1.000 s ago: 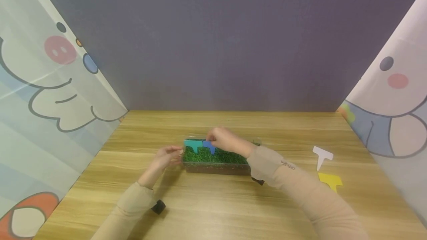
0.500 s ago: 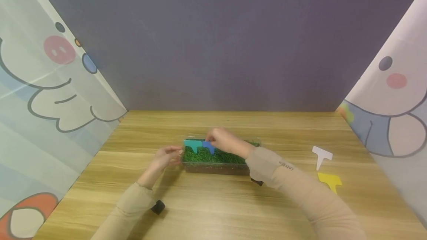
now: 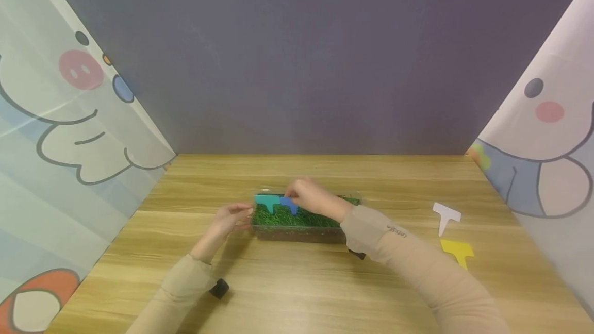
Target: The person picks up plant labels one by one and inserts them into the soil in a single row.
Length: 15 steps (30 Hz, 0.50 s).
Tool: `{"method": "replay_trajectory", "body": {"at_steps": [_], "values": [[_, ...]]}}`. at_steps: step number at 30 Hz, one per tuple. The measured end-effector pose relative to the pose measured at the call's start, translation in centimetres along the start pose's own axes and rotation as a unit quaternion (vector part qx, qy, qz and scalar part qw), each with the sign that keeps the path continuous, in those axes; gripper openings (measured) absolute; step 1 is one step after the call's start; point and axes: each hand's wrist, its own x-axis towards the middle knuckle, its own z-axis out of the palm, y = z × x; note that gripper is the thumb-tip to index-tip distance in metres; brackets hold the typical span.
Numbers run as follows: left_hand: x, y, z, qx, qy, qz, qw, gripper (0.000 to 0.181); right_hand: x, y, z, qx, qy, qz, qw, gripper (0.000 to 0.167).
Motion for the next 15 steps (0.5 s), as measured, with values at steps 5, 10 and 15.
{"method": "replay_trajectory", "body": {"at_steps": [5,10,15], "values": [[0.14,-0.21,0.02,-0.001,0.004,0.002,1.0000,0.033,0.06,-0.34,0.03,-0.002,-0.010,0.010,0.9999,0.016],[0.12,-0.13,0.05,0.005,0.009,-0.001,1.0000,0.031,0.20,-0.56,-0.02,-0.003,-0.016,0.016,0.9997,0.016],[0.08,-0.07,0.09,0.005,0.008,0.001,1.0000,0.032,0.29,-0.74,-0.15,-0.007,-0.016,0.013,0.9998,0.018]]}}
